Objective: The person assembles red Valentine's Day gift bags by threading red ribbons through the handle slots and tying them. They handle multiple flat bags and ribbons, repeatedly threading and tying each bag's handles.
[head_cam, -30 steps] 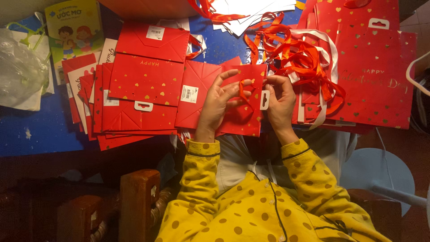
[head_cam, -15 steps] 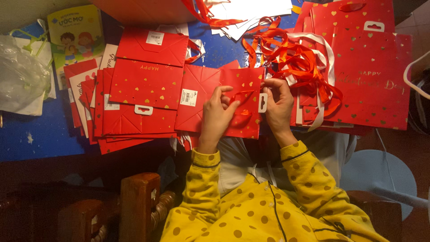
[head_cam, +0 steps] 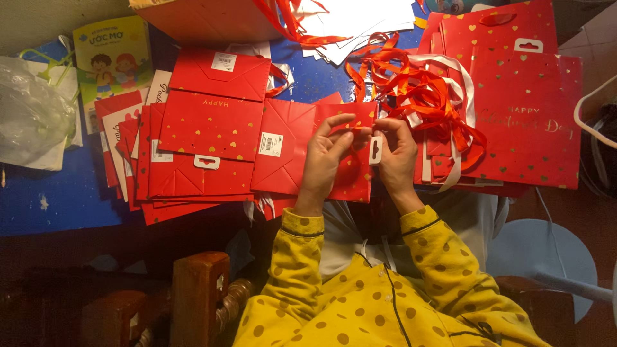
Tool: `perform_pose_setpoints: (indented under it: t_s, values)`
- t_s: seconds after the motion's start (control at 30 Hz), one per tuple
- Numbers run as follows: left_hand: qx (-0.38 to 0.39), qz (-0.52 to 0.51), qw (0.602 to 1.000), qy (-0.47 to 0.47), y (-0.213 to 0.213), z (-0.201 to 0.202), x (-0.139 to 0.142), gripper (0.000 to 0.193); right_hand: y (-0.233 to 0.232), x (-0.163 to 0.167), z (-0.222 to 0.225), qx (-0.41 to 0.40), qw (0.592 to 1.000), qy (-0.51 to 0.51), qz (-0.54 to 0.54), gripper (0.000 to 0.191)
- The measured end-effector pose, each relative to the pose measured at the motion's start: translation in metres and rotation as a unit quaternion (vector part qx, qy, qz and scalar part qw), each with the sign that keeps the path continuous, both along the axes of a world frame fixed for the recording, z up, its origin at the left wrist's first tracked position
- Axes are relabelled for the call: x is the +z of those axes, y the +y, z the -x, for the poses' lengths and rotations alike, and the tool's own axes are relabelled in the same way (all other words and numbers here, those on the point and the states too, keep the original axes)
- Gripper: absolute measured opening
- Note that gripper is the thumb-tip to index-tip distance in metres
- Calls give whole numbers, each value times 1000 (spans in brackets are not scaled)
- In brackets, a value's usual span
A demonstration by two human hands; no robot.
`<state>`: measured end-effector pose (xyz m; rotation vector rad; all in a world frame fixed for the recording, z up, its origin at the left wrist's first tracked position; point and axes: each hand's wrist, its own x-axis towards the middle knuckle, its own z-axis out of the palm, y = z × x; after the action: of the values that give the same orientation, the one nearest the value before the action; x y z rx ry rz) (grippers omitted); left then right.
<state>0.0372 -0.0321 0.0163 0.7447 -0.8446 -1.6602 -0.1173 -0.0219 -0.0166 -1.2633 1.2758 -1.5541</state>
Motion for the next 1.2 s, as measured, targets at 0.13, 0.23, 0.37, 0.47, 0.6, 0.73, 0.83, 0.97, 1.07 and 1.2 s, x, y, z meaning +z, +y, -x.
perform_pose_setpoints:
  t_s: [0.13, 0.23, 0.37, 0.47, 0.6, 0.73, 0.83, 0.97, 1.07, 1.2]
  values:
    - [46, -21, 999, 1, -4, -5, -11, 26, 0, -1, -1, 5, 1000, -24, -14, 12]
    - [108, 13, 963, -248, -1, -8, -14, 25, 0, -1, -1, 9, 1000, -21, -13, 12]
    - [211, 177, 783, -558, 6, -8, -11, 23, 0, 0, -1, 13, 1000, -16, -10, 12]
    - [220, 184, 728, -623, 5, -9, -8, 25, 1, 1, -1, 16, 1000, -22, -12, 12]
    - [210, 188, 708, -647, 5, -15, -2, 25, 0, 1, -1, 18, 999, -30, -17, 12]
    - [123, 84, 833, -532, 5, -21, 2, 24, 0, 1, -1, 15, 1000, -21, -8, 13]
    - [40, 43, 958, -281, 2, -20, -1, 26, 0, 1, -1, 19, 999, -37, -12, 13]
    - [-45, -19, 999, -1, 0, -16, -15, 26, 0, 2, -1, 19, 998, -46, -33, 13]
    - [-91, -62, 984, 137, -5, -18, -30, 24, 1, 3, -1, 24, 998, -46, -32, 15]
    - [-64, -118, 959, 252, -13, -22, -48, 21, 1, 4, -1, 17, 998, -18, -59, 22]
